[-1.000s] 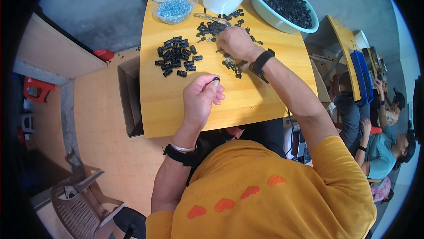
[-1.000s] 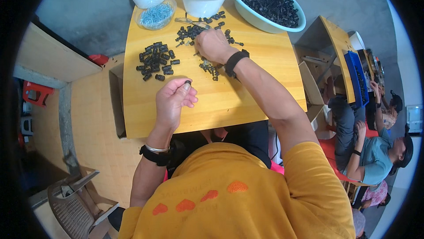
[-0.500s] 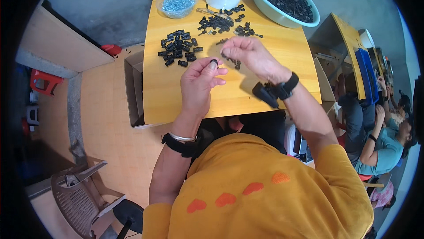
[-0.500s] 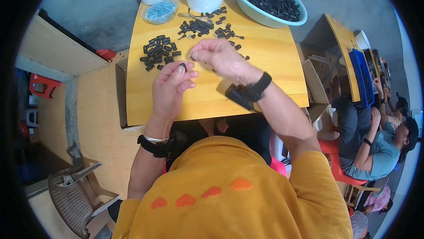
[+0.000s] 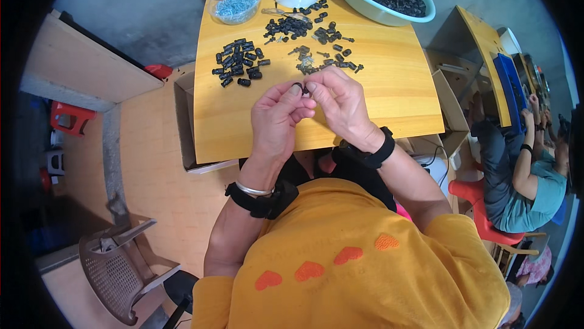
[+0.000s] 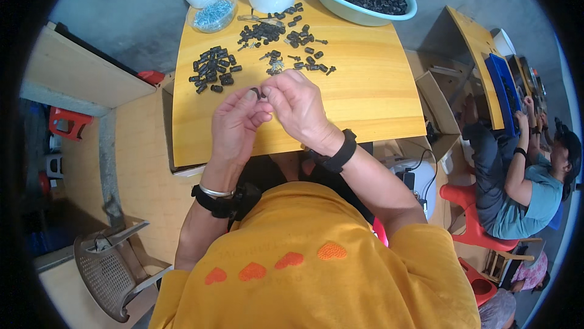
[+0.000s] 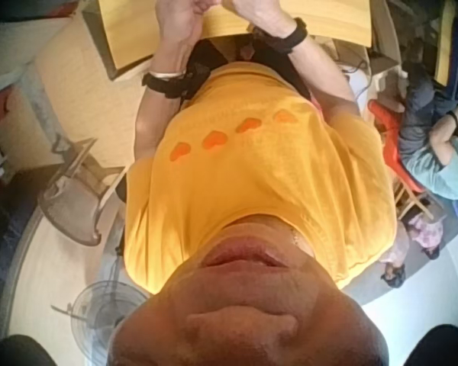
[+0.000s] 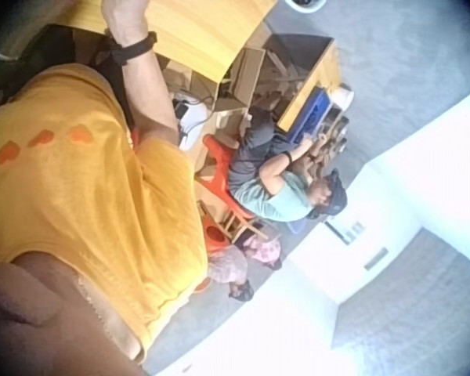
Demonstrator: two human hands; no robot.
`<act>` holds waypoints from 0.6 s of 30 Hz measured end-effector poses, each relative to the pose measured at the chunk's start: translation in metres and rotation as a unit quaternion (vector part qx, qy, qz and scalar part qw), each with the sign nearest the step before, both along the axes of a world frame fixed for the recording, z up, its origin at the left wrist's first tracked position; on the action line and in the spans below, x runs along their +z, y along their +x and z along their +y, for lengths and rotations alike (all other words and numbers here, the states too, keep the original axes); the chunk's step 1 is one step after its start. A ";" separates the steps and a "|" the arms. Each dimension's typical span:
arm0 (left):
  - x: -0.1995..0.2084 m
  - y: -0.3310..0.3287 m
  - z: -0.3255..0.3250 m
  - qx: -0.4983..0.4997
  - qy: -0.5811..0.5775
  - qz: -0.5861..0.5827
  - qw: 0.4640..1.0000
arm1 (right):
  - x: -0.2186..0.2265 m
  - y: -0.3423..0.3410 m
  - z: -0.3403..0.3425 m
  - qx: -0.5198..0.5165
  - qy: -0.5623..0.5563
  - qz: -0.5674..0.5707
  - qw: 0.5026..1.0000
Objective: Assembling small black and metallic plastic/rubber components by hand.
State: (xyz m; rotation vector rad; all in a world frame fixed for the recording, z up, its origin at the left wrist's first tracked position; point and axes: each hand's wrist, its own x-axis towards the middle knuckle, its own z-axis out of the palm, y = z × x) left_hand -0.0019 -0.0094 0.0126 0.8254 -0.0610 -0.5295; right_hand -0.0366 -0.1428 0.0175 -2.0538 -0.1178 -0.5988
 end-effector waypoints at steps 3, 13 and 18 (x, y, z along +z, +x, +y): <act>0.000 -0.002 -0.004 -0.003 -0.003 0.012 1.000 | 0.002 -0.005 0.003 -0.028 -0.055 -0.061 0.996; 0.003 -0.005 -0.010 -0.024 0.023 0.004 0.999 | -0.006 -0.013 0.005 0.002 0.224 0.037 0.974; 0.006 -0.007 -0.007 -0.013 0.033 -0.034 0.999 | 0.001 -0.015 0.006 0.028 0.343 0.114 0.932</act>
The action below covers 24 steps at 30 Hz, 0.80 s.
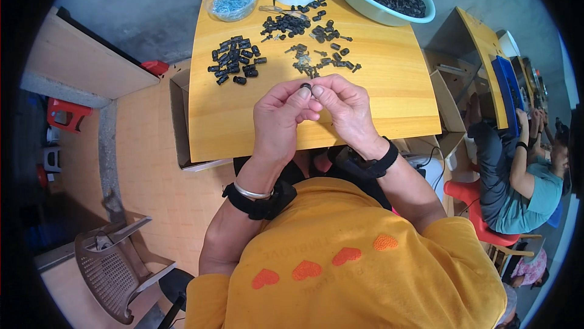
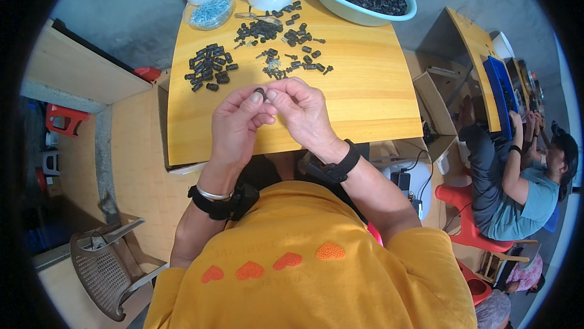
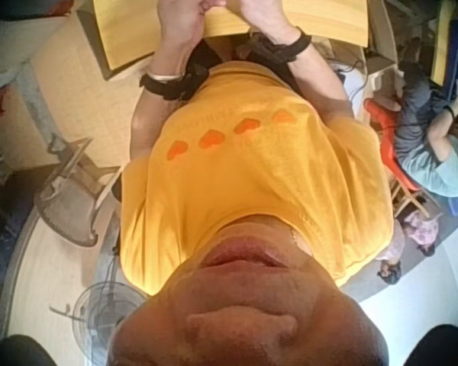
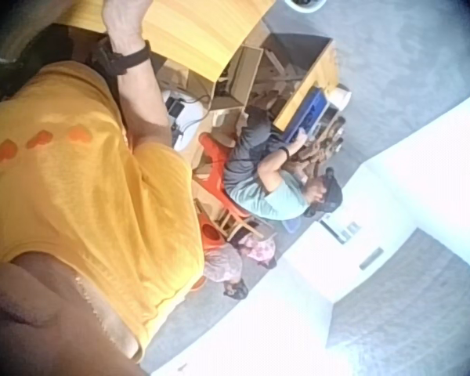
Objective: Assembling small black and metallic plastic/rubber components by hand.
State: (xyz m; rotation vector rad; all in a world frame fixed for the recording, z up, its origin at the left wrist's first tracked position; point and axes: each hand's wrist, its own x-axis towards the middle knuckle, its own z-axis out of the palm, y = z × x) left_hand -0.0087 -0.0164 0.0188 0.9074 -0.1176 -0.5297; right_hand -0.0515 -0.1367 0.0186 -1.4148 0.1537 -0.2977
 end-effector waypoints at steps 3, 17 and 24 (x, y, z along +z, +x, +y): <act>0.004 -0.003 0.003 0.002 0.015 -0.029 0.999 | 0.002 -0.002 -0.001 0.013 0.017 -0.019 1.000; 0.014 -0.006 0.016 -0.016 0.081 -0.125 0.989 | 0.033 0.003 -0.016 0.036 -0.212 -0.132 0.968; 0.009 -0.005 0.016 -0.010 0.071 -0.122 0.990 | 0.033 0.006 -0.016 0.046 -0.286 -0.146 0.946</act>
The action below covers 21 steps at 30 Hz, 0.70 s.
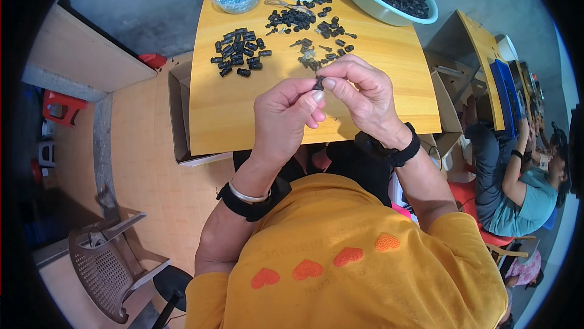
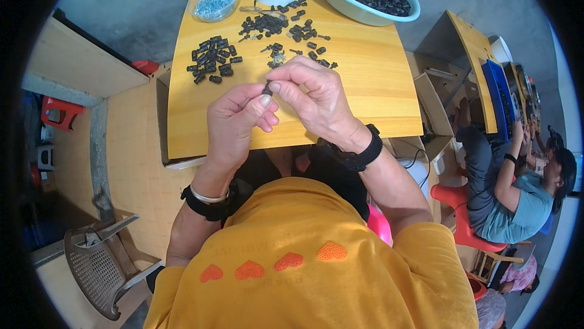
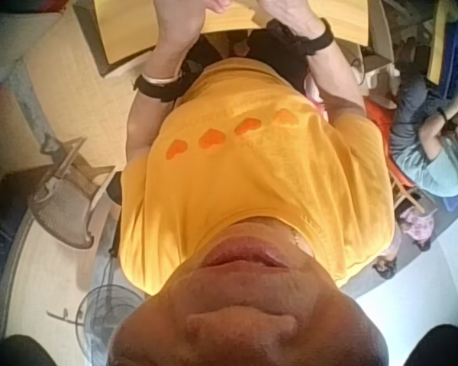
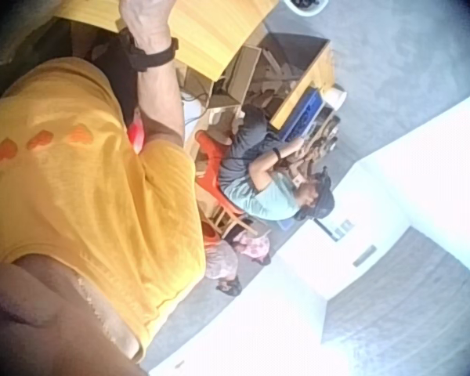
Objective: Assembling small black and metallic plastic/rubber components by hand.
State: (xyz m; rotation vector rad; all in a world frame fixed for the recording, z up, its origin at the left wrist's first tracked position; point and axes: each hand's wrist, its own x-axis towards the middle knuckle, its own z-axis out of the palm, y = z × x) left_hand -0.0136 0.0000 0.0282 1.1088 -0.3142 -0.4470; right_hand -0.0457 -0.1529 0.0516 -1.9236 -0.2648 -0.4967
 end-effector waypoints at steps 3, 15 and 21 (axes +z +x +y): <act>-0.001 0.001 0.000 -0.002 0.010 0.007 1.000 | 0.000 0.001 0.000 0.003 -0.022 -0.007 1.000; -0.006 0.006 0.003 -0.024 0.016 0.060 0.998 | -0.004 0.005 0.006 -0.022 -0.084 -0.017 0.996; -0.008 0.008 0.005 -0.041 0.027 0.093 0.994 | -0.007 0.008 0.005 -0.027 -0.103 -0.011 0.994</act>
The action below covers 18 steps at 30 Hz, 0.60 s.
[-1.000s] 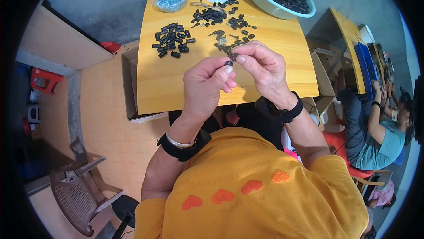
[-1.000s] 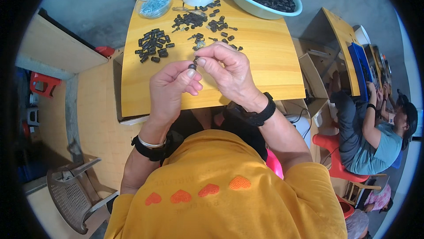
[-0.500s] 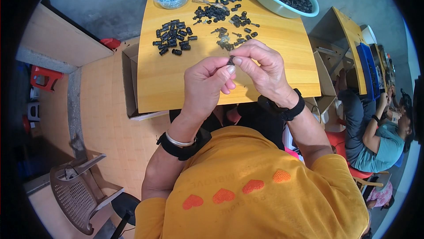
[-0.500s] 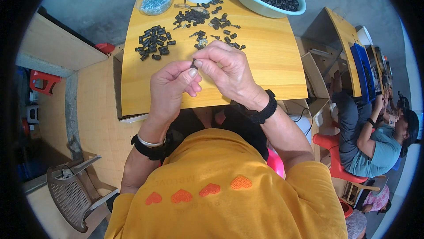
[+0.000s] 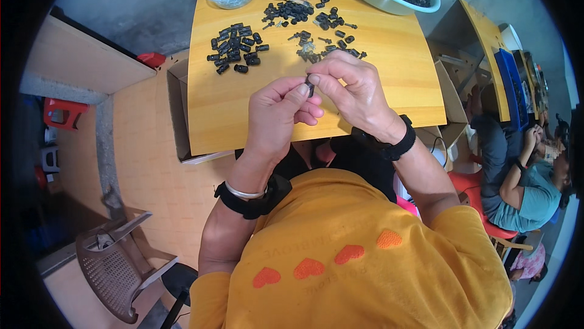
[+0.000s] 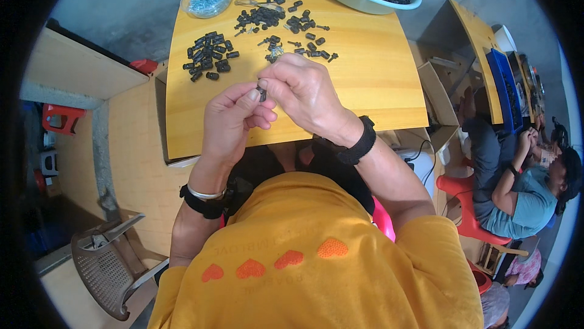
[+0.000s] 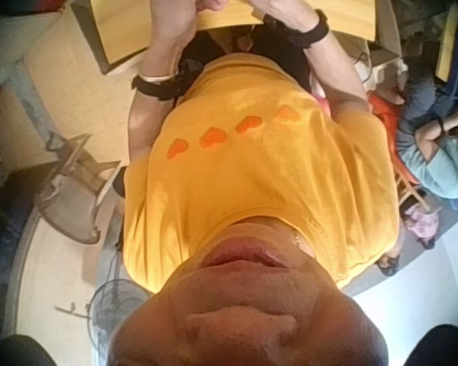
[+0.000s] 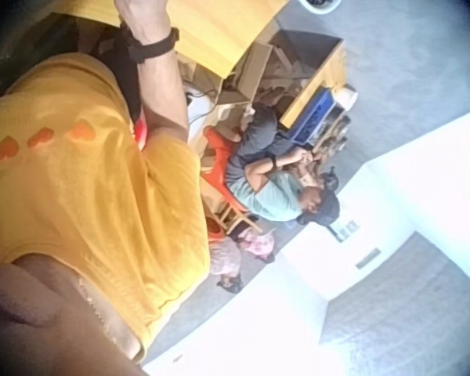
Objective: Assembling small black and metallic plastic/rubber components by hand.
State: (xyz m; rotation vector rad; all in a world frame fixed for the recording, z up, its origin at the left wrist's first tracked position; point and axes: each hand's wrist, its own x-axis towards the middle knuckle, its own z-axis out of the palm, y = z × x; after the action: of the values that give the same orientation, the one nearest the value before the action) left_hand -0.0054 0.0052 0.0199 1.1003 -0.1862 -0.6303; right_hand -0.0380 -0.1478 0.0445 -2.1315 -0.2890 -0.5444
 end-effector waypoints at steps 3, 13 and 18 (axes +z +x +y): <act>0.000 0.000 -0.001 0.000 0.003 0.023 1.000 | -0.002 -0.001 0.000 0.001 0.004 0.008 1.000; -0.002 0.000 -0.002 -0.010 0.022 0.048 0.999 | -0.004 -0.006 -0.004 0.011 -0.002 0.021 1.000; -0.002 -0.001 -0.003 -0.010 0.031 0.049 0.998 | -0.003 -0.006 -0.005 0.010 -0.027 0.032 0.999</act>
State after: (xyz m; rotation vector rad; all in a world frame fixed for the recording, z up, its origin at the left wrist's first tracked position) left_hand -0.0066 0.0024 0.0182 1.1251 -0.0935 -0.7109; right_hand -0.0441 -0.1525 0.0419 -2.1911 -0.2925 -0.4603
